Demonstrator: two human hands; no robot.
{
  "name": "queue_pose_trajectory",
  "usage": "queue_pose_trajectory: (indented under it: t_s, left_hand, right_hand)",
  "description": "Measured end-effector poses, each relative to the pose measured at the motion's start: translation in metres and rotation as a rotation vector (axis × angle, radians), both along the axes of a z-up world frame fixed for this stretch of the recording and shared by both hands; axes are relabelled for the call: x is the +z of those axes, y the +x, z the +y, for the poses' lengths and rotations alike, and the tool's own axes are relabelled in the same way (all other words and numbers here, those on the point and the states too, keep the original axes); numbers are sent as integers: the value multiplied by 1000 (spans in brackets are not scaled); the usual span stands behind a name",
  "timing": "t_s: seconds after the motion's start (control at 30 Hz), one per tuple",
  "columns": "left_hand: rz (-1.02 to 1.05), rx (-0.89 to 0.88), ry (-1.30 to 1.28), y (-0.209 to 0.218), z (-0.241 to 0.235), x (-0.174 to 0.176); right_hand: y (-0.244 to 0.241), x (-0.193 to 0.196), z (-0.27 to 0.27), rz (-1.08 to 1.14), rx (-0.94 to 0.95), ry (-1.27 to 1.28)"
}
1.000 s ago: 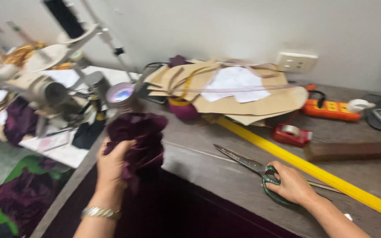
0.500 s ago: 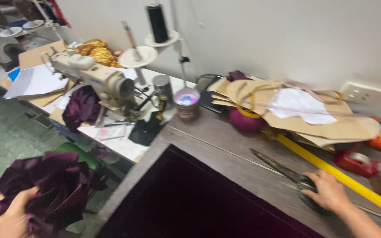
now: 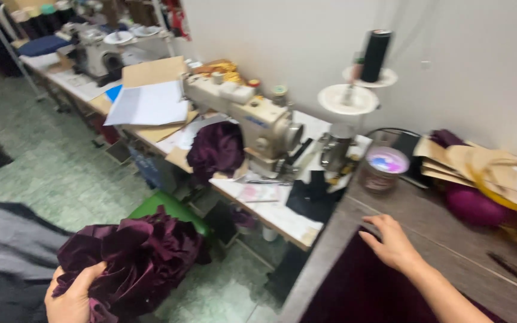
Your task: Cutting purple velvet fabric with scissors and marking it with chalk and a ruler according to paper patterns.
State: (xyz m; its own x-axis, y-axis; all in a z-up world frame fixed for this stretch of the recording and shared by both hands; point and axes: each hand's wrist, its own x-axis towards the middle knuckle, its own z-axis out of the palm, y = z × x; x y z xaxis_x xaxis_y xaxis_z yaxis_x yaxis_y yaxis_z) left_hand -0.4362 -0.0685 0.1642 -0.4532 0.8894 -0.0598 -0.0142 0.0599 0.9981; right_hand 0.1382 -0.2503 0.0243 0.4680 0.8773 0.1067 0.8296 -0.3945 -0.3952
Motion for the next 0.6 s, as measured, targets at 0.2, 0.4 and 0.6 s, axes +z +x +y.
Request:
queue_pose_trajectory:
  t_s: [0.2,0.4,0.6]
  left_hand:
    - [70,34,-34,-62,38,-22]
    - [-145,70,-30,-69,66,-26]
    - [-261,-4,-69,-60,111,-31]
  right_hand:
    - [-113,50,70,238,52,-204]
    - [-129,26,107,337,3,-319]
    - [-133,25,133,427,-40,-494]
